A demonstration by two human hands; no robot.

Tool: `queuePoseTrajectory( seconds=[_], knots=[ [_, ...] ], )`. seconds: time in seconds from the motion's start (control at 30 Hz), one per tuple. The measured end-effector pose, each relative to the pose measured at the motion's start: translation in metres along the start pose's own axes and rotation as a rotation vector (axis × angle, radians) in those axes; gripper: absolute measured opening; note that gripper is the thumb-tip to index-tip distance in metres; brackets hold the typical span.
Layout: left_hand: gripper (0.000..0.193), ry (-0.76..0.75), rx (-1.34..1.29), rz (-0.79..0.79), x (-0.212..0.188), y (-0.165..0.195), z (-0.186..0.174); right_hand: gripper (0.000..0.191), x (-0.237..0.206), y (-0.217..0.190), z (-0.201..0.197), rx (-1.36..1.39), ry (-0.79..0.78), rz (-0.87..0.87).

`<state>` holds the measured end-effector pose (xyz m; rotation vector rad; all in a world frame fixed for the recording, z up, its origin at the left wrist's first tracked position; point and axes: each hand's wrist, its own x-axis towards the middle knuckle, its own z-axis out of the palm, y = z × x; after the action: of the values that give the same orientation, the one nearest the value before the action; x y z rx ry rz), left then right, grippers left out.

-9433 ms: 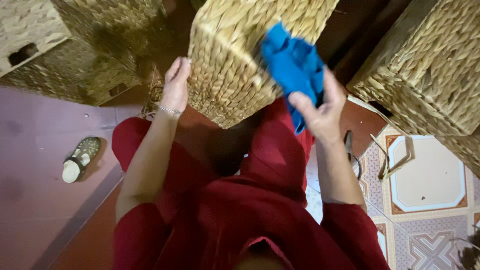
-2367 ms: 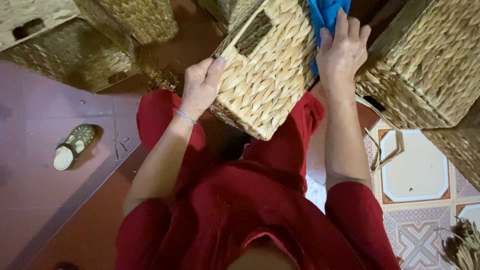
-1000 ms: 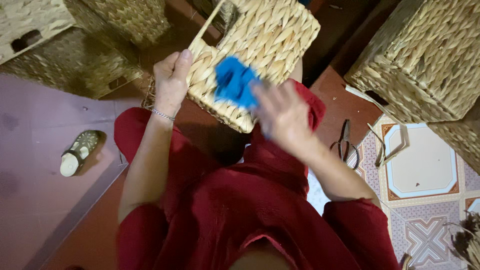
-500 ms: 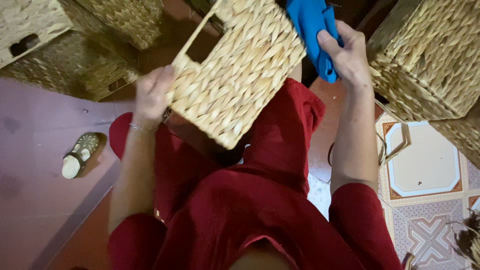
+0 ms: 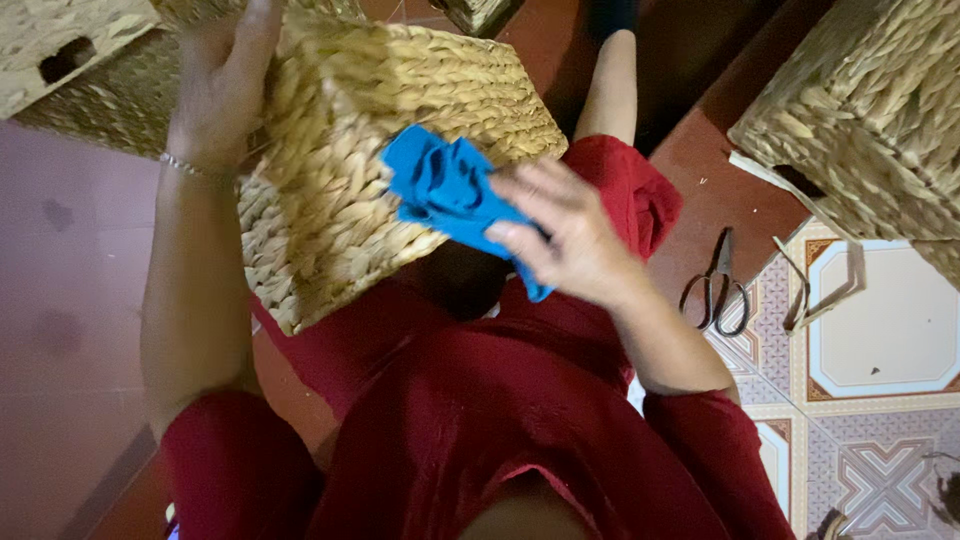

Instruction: The person sits on the floor holding a woven water-hyacinth basket on their lap and wipes its woven surfaces with a blue cloth, turning the basket to reach different sides and continuing to wipe across the weave.

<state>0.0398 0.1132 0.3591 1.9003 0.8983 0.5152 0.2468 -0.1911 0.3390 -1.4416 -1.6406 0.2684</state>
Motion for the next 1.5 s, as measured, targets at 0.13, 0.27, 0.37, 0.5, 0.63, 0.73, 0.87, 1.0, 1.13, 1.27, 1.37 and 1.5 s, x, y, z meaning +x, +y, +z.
queuePoseTrajectory(
  seconds=[0.13,0.27,0.37,0.5,0.63,0.73,0.87,1.0,1.13,1.27,1.37,1.5],
  knots=[
    [0.056,-0.03,0.332,-0.071,0.004,0.021,0.0,0.037,-0.018,0.002,0.03,-0.024,0.14,0.079],
    [0.033,-0.009,-0.049,-0.117,-0.007,0.036,0.004,0.037,-0.039,0.042,0.043,-0.095,0.134,0.253],
    [0.02,0.02,-0.087,0.062,-0.004,0.028,0.009,0.034,-0.053,0.075,0.047,-0.148,0.172,0.275],
    [0.006,0.095,-0.254,0.221,-0.001,-0.011,0.015,0.032,-0.064,0.1,0.047,0.219,0.221,0.614],
    [0.012,0.196,-0.567,0.076,-0.016,-0.054,0.016,0.022,-0.065,0.115,0.039,0.417,0.427,0.74],
    [0.005,0.196,-0.65,-0.046,-0.028,-0.075,0.03,0.017,-0.058,0.127,0.03,0.199,0.494,0.549],
    [0.008,0.211,-0.649,-0.115,-0.029,-0.097,0.066,0.021,-0.044,0.137,0.021,0.053,0.47,0.484],
    [0.013,0.054,-0.624,-0.077,-0.05,-0.126,0.067,0.034,-0.035,0.125,0.028,-0.144,0.318,0.458],
    [0.016,0.113,-0.447,-0.241,-0.074,-0.159,0.054,0.042,-0.035,0.101,0.052,-0.447,0.177,0.255],
    [0.019,0.088,-0.328,-0.194,-0.092,-0.185,0.061,0.046,-0.042,0.084,0.072,-0.49,0.08,0.271],
    [0.025,0.007,-0.32,-0.312,-0.102,-0.195,0.072,0.046,-0.048,0.08,0.072,-0.438,0.029,0.277],
    [0.039,0.027,-0.092,-0.056,-0.105,-0.192,0.086,0.044,-0.049,0.086,0.057,-0.369,0.031,0.271]
  ],
)
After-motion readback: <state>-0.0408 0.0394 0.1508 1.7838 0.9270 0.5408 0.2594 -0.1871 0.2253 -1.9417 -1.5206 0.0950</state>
